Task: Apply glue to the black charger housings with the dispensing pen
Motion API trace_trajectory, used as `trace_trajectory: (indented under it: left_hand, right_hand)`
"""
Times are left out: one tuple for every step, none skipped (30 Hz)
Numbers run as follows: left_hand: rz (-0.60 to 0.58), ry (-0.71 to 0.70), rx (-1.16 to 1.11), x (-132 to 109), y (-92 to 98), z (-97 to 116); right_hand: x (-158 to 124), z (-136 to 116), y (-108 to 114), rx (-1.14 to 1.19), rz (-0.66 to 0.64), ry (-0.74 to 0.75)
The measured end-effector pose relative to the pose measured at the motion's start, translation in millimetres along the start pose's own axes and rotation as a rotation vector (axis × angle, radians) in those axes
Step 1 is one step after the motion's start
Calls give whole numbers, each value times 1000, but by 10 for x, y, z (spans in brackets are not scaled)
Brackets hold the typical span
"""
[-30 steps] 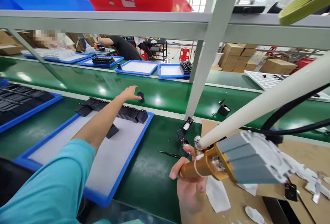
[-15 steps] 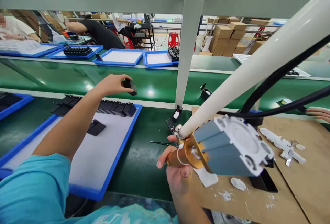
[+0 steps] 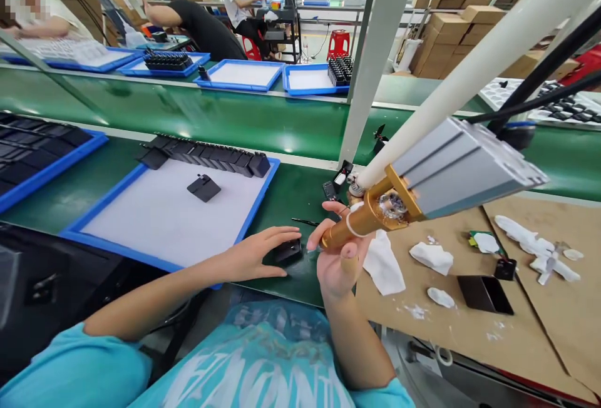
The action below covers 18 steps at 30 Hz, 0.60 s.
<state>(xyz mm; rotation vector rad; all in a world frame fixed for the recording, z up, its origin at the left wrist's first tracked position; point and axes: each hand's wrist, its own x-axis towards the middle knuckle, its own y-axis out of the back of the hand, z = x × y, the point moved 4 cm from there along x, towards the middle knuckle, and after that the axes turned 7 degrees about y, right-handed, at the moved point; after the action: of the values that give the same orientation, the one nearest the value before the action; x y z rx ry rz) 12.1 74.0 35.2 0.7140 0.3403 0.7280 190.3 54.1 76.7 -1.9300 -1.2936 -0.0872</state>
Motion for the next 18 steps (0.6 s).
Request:
trace_trajectory:
  left_hand:
    - [55, 47, -55, -32, -40, -21]
    - [111, 101, -118, -61, -80, -46]
    - [161, 156, -187, -89, -118, -74]
    - [209, 211, -257, -114, -154, -104]
    - [253, 262, -325, -136, -187, -132]
    - [293, 307, -383, -156, -217, -156]
    - [330, 344, -421, -175, -246, -173]
    - [369, 370, -434, -194, -274, -183]
    - [404, 379, -419, -211, -303, -184]
    - [436, 371, -377, -225, -336, -176]
    - [462, 346, -315, -236, -375, -162]
    - [482, 311, -241, -243, -420, -146]
    - [499, 277, -169, -245, -469, -133]
    - [515, 253, -103, -242, -519, -128]
    - [531, 246, -48, -234, -563, -131]
    - [552, 252, -2, -222, -597, -137]
    - [571, 263, 34, -207, -619, -142]
    - [584, 278, 56, -191, -630, -142]
  right_hand:
    - [-10, -1, -10, 15, -8, 6]
    - [-19, 0, -19, 30, -17, 9]
    - [-27, 2, -28, 43, -25, 10]
    - [-33, 4, -37, 53, -33, 8]
    - [-37, 7, -46, 62, -39, 5]
    - [-39, 10, -55, 69, -45, 2]
    - [-39, 13, -63, 74, -49, -1]
    - [-38, 17, -70, 77, -51, -2]
    - [-35, 22, -76, 79, -52, -3]
    - [-33, 28, -82, 81, -53, -5]
    - [-32, 34, -87, 83, -57, -8]
    - [-31, 41, -92, 88, -61, -11]
    - [-32, 46, -97, 94, -64, -10]
    - [-34, 51, -102, 101, -69, -10]
    - [-36, 55, -108, 108, -72, -10]
    - [-39, 57, -113, 114, -75, -8]
    - [-41, 58, -119, 119, -76, -4]
    - [-43, 59, -124, 121, -75, -1]
